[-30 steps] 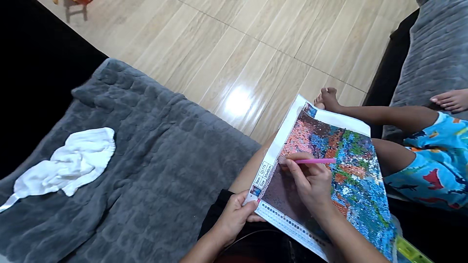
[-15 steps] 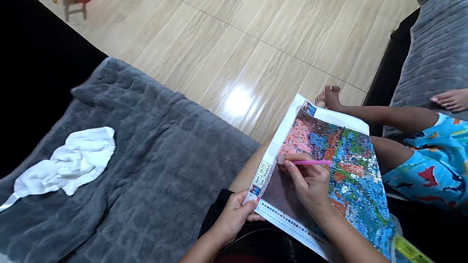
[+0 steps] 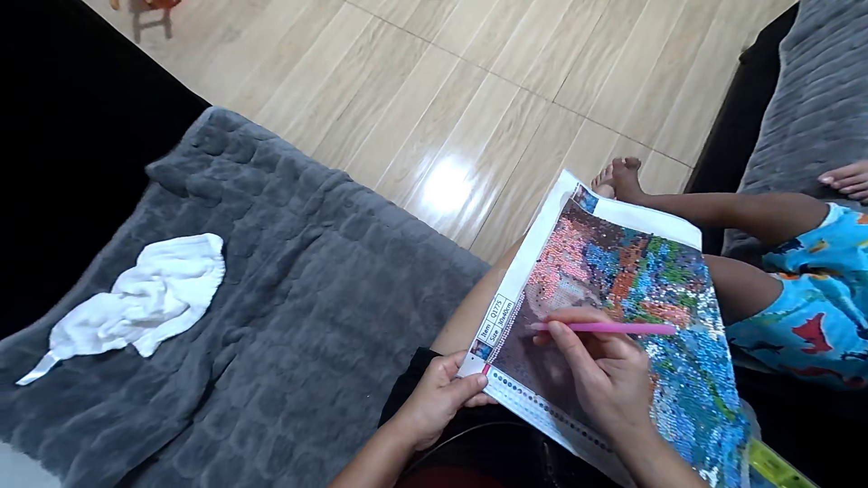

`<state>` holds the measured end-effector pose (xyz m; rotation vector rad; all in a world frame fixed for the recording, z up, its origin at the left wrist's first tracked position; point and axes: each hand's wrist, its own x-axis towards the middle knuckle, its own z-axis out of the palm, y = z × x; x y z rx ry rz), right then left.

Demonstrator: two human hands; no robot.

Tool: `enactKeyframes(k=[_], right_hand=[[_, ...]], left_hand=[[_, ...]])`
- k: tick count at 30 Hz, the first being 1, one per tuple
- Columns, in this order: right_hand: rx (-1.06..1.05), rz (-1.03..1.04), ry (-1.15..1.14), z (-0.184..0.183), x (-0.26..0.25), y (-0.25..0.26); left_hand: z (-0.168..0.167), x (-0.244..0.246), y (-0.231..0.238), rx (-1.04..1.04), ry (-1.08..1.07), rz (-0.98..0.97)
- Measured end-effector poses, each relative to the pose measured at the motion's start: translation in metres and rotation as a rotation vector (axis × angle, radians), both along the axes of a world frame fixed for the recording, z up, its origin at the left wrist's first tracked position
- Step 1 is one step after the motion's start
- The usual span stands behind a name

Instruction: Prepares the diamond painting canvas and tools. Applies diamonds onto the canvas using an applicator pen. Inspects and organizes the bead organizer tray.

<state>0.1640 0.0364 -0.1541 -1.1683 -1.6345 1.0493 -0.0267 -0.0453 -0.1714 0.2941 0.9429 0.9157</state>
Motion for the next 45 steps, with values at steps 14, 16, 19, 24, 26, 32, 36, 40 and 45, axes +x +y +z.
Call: enactKeyframes(k=[14, 16, 19, 24, 26, 32, 36, 40, 45], right_hand=[[-0.014, 0.162, 0.052, -0.010, -0.006, -0.034], [-0.003, 0.191, 0.047, -0.014, -0.009, -0.037], [0.003, 0.228, 0.060, -0.015, -0.012, -0.040], [0.018, 0.252, 0.052, -0.017, -0.013, -0.042], [0.014, 0.249, 0.051, -0.018, -0.013, -0.042], [0.036, 0.262, 0.028, -0.021, -0.012, -0.043], [0.036, 0.254, 0.027, -0.021, -0.013, -0.044], [0.045, 0.234, 0.045, -0.020, -0.014, -0.044], [0.042, 0.252, 0.046, -0.021, -0.015, -0.045]], left_hand=[[0.003, 0.003, -0.001, 0.005, 0.028, 0.024], [0.004, 0.005, 0.000, 0.001, 0.049, 0.024], [0.004, 0.005, 0.000, 0.008, 0.055, 0.015], [0.003, 0.005, 0.000, 0.011, 0.048, 0.019], [0.005, 0.005, 0.000, 0.002, 0.046, 0.025], [0.003, 0.005, -0.001, 0.019, 0.028, 0.036], [0.002, 0.005, -0.001, 0.021, 0.026, 0.035], [0.002, 0.005, -0.001, 0.029, 0.026, 0.038], [0.002, 0.005, -0.002, 0.038, 0.036, 0.030]])
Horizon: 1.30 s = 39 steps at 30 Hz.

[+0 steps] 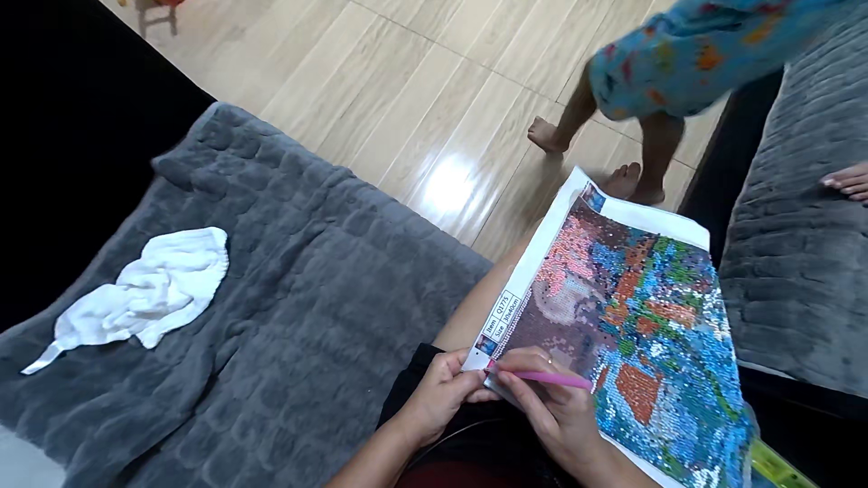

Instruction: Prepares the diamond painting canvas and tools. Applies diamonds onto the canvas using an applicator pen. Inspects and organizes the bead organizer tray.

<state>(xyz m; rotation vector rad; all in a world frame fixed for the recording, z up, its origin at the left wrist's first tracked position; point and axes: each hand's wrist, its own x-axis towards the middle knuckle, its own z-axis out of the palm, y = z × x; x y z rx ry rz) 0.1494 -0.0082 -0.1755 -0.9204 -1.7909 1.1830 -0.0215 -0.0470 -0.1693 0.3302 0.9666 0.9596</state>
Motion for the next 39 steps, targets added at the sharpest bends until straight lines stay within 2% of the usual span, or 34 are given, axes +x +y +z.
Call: enactKeyframes(k=[10, 16, 23, 35, 39], right_hand=[[0.124, 0.013, -0.069, 0.0007, -0.0012, -0.0008], [0.052, -0.003, 0.011, -0.0020, 0.0002, -0.0016], [0.064, 0.010, 0.000, -0.0015, -0.0012, -0.0013], [0.218, 0.060, -0.091, -0.0025, 0.0005, -0.0045], [0.126, 0.036, -0.023, -0.0046, 0.0007, -0.0044]], left_hand=[[-0.0014, 0.0004, -0.0010, 0.017, 0.003, -0.002], [-0.0005, 0.0006, 0.0003, 0.005, -0.008, 0.006], [-0.0008, 0.0014, 0.0006, 0.014, 0.007, 0.008], [-0.0064, 0.0015, -0.0008, 0.068, 0.019, -0.004], [-0.0069, 0.0010, -0.0011, 0.063, 0.011, -0.006]])
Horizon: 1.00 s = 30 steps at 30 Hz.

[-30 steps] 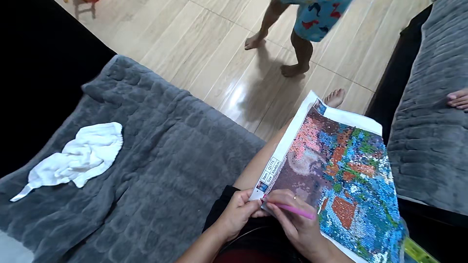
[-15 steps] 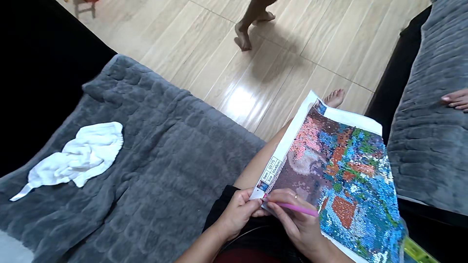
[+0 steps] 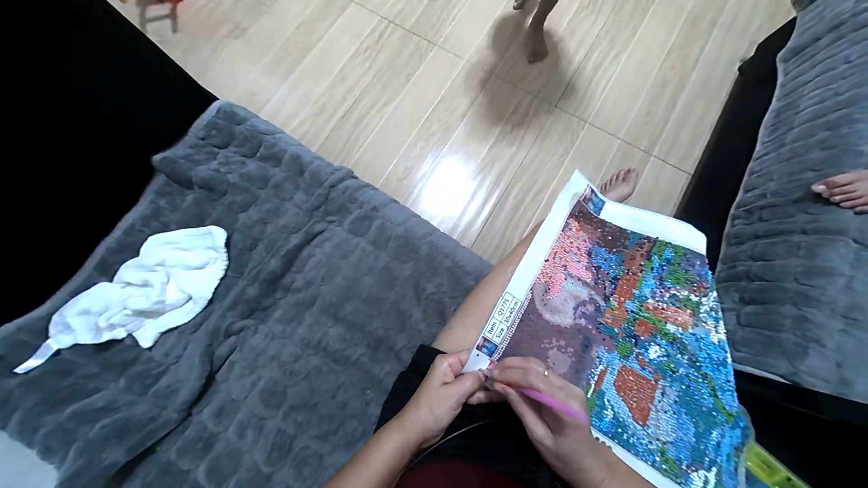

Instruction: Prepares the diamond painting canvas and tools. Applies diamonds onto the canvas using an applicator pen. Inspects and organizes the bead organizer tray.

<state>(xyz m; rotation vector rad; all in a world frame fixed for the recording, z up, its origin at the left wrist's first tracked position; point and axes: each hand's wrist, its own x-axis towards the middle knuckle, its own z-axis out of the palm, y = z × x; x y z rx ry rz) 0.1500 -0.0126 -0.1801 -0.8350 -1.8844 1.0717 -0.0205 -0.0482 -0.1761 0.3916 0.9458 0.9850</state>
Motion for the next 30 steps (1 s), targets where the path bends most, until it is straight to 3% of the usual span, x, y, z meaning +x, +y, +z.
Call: enactKeyframes(k=[17, 30], right_hand=[[-0.511, -0.158, 0.286, 0.013, -0.001, 0.005], [-0.301, -0.424, 0.180, 0.015, 0.019, 0.062]], left_hand=[[0.003, -0.001, 0.000, -0.043, -0.036, -0.003], [0.008, 0.004, 0.004, -0.105, 0.016, 0.033]])
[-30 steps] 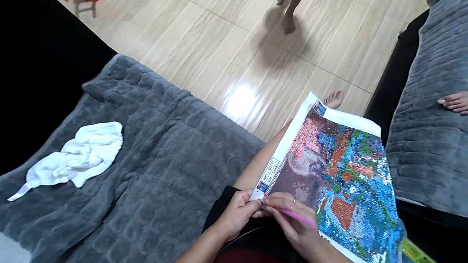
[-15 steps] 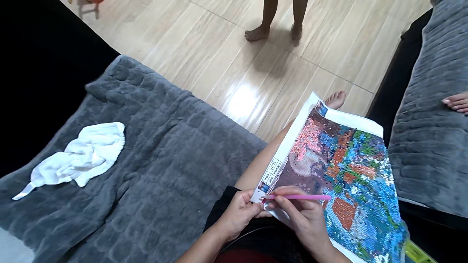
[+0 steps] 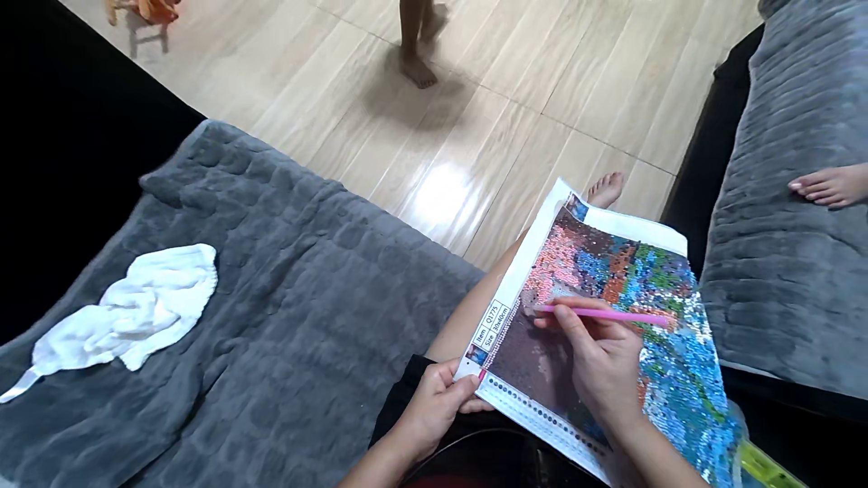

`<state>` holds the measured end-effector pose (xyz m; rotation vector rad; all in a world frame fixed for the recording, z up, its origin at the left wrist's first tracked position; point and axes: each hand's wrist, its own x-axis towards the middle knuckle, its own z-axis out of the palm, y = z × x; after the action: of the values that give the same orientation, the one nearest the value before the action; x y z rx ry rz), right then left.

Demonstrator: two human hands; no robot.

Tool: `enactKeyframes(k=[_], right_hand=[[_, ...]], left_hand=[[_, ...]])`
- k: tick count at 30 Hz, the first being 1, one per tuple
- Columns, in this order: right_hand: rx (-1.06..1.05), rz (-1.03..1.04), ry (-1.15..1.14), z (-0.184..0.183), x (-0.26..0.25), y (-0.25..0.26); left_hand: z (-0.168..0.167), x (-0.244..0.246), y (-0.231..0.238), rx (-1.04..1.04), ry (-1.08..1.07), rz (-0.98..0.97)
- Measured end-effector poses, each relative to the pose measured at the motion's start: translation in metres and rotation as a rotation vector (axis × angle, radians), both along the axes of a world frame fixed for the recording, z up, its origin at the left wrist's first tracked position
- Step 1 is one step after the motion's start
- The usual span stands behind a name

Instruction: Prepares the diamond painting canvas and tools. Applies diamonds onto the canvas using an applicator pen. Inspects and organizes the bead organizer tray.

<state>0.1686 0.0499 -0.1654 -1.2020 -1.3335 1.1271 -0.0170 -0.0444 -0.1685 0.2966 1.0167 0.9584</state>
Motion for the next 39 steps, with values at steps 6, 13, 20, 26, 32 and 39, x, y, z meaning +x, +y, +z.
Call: enactKeyframes(k=[6, 13, 20, 26, 32, 39], right_hand=[[0.011, -0.015, -0.059, -0.001, -0.003, 0.008], [0.007, 0.003, -0.039, -0.004, -0.004, 0.007], [0.053, 0.037, -0.102, -0.008, -0.004, 0.008], [0.168, 0.058, -0.306, -0.011, -0.005, 0.011], [0.479, 0.162, -0.731, -0.005, -0.015, 0.014], [0.206, 0.145, -0.433, 0.001, -0.008, 0.017]], left_hand=[[0.000, 0.000, 0.000, -0.017, 0.002, 0.006], [0.000, 0.000, 0.000, -0.023, -0.013, 0.005], [-0.001, -0.001, -0.001, -0.010, -0.014, 0.007], [-0.001, -0.001, -0.001, -0.006, -0.015, 0.004], [-0.002, -0.001, -0.001, -0.003, -0.011, -0.008], [-0.004, -0.005, -0.002, 0.024, -0.045, -0.022]])
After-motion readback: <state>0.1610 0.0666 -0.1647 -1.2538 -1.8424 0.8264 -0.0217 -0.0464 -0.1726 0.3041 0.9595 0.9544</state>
